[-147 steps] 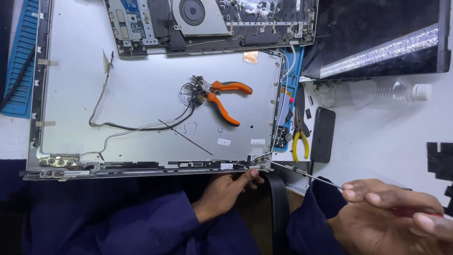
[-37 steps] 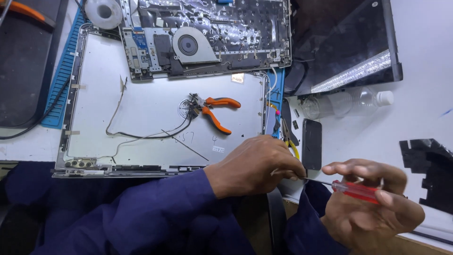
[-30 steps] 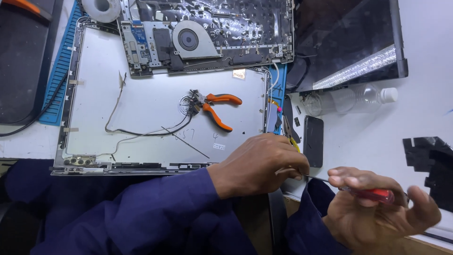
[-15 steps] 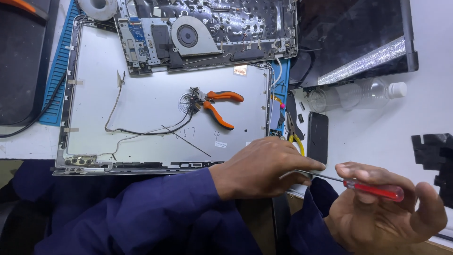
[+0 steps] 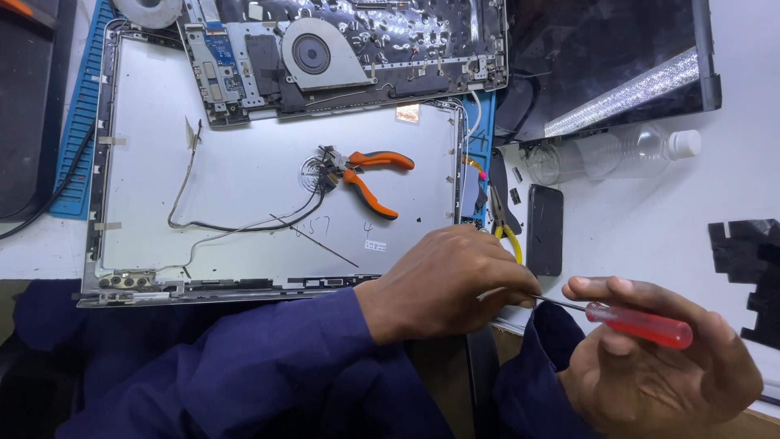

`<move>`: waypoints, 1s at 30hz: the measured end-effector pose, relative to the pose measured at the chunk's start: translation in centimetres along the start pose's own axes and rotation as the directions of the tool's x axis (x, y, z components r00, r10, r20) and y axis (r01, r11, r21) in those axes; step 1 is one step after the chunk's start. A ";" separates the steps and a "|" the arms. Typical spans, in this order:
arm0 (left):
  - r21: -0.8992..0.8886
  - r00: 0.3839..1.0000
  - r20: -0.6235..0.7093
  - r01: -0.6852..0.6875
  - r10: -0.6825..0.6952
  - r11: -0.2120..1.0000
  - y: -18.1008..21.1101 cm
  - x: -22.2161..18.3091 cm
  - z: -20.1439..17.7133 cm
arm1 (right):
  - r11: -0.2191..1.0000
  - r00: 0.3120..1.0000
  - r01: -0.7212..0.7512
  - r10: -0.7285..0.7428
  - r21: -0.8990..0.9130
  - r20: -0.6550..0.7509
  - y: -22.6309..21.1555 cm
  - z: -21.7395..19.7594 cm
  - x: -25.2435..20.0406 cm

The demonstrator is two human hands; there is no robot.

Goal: Fastening screws to secure the hinge and frame of a laptop screen assembly during repair.

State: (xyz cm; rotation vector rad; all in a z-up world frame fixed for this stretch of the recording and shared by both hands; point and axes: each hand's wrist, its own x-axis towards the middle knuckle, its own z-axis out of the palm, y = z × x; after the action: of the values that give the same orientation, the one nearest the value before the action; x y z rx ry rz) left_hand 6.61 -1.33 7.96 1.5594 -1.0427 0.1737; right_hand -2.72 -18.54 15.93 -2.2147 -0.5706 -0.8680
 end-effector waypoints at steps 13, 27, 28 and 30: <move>-0.026 0.955 -0.224 0.195 -0.195 0.981 -0.3 -3.1 -3.6 | 0.986 0.950 -0.125 0.088 -0.107 -0.299 -0.8 1.2 -1.6; -0.451 0.846 -0.270 0.310 -0.459 0.837 2.9 -6.5 -3.5 | 0.878 0.672 -0.336 0.478 0.342 -0.566 3.6 -2.7 0.4; -0.487 0.844 -0.266 0.299 -0.466 0.821 3.2 -6.5 -3.6 | 0.844 0.649 -0.295 0.521 0.448 -0.554 3.9 -3.0 0.4; -0.510 0.842 -0.254 0.301 -0.475 0.806 3.8 -6.4 -3.8 | 0.805 0.649 -0.288 0.562 0.518 -0.513 4.9 -4.1 -0.3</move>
State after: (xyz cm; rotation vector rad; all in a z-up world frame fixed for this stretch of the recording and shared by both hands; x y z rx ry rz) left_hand 1.88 5.56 7.83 1.2135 -0.3944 -0.0658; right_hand -1.70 -24.86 15.83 -1.4308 0.1381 -1.0603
